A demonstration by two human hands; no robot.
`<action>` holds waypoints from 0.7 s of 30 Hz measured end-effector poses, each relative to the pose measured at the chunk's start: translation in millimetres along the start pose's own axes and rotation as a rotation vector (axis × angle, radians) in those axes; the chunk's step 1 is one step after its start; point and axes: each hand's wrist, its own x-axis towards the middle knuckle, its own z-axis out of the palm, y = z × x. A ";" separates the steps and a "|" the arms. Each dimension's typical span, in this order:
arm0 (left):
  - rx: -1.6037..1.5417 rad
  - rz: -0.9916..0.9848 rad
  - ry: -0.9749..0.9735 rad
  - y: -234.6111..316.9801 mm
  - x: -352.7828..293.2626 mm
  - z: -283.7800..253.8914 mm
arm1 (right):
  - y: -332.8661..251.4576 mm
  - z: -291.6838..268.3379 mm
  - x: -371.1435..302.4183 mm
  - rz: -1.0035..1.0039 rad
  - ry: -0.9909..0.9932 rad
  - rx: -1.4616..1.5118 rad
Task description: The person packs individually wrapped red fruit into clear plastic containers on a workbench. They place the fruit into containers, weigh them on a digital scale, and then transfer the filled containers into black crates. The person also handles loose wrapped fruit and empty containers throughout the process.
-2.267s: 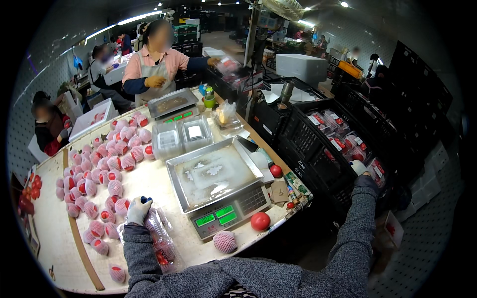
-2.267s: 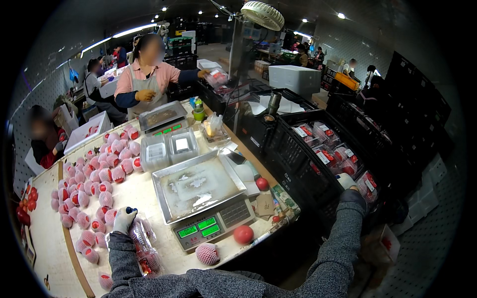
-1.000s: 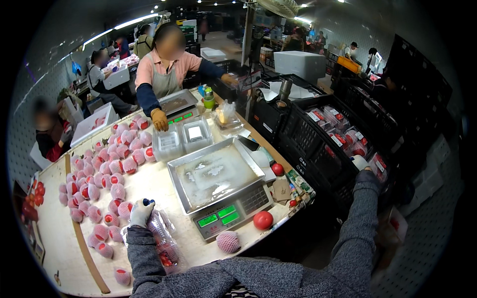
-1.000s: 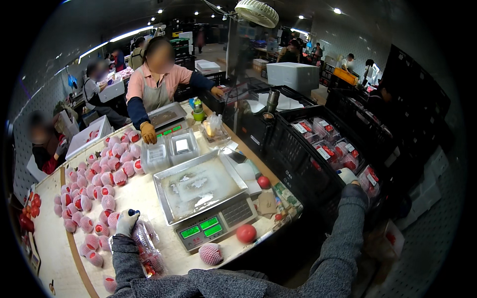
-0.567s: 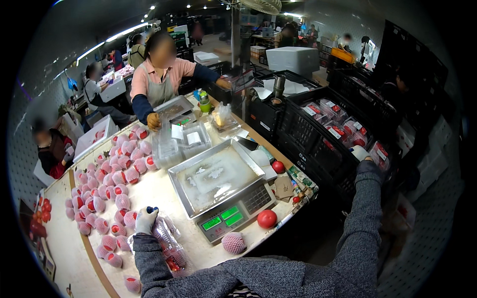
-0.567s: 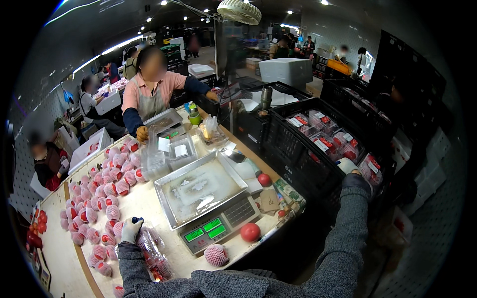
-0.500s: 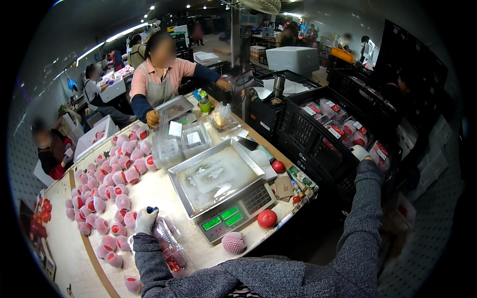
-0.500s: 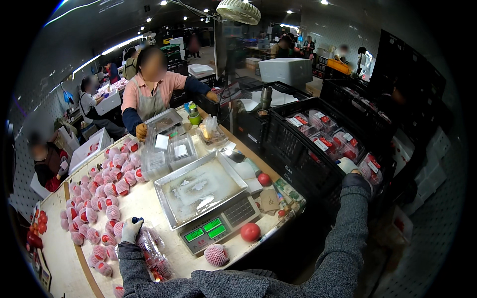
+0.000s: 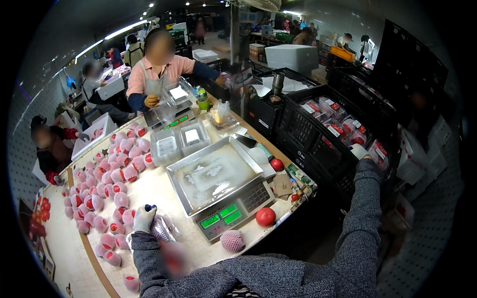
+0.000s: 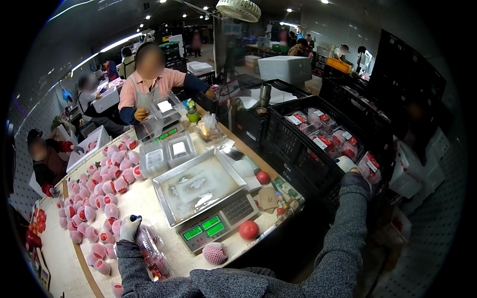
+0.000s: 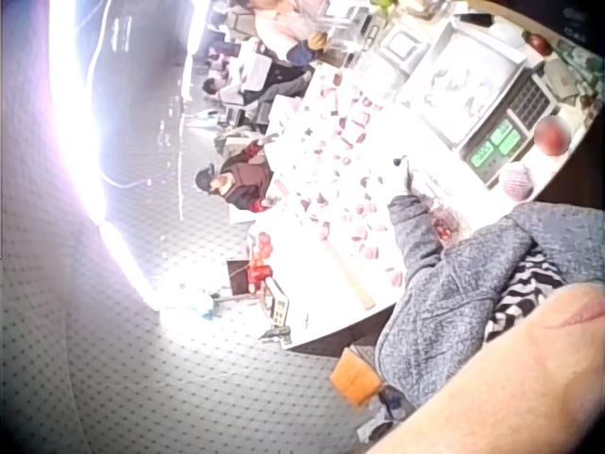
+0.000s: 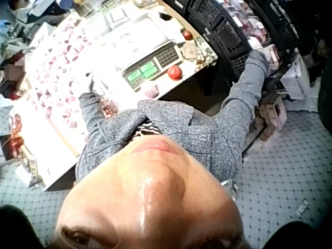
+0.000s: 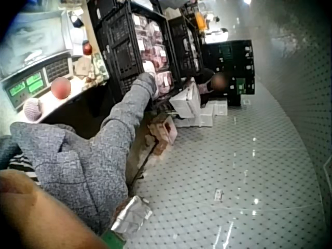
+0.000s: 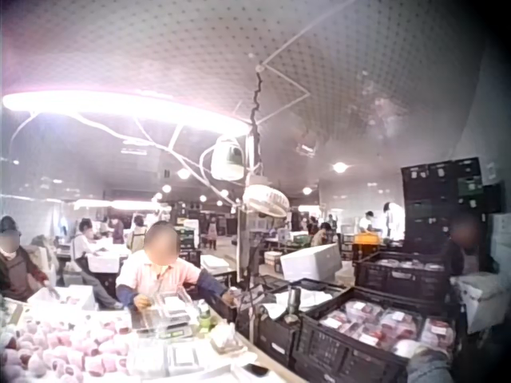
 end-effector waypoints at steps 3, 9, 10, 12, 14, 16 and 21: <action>-0.004 -0.022 -0.010 4.5 -3.0 -3.3 | -16.4 -7.3 -3.7 0.047 -0.005 0.041; -0.006 -0.035 -0.028 19.8 -7.9 -12.7 | -8.8 -9.2 -0.6 0.241 -0.159 -0.053; -0.015 -0.015 0.002 17.6 -7.2 -8.8 | -3.6 -6.3 -1.6 0.285 -0.155 -0.058; -0.031 0.020 0.066 14.1 -6.6 -6.0 | -4.7 -3.5 -1.4 0.422 -0.089 0.064; -0.023 -0.030 0.003 4.9 -6.8 -9.9 | -18.2 -5.4 5.5 0.349 -0.113 0.123; -0.029 -0.034 -0.004 9.4 -4.6 -8.2 | -6.6 -2.5 5.7 0.323 -0.132 0.082; 0.024 -0.020 0.015 -0.1 1.8 -2.4 | 17.5 15.1 14.8 0.204 -0.100 -0.014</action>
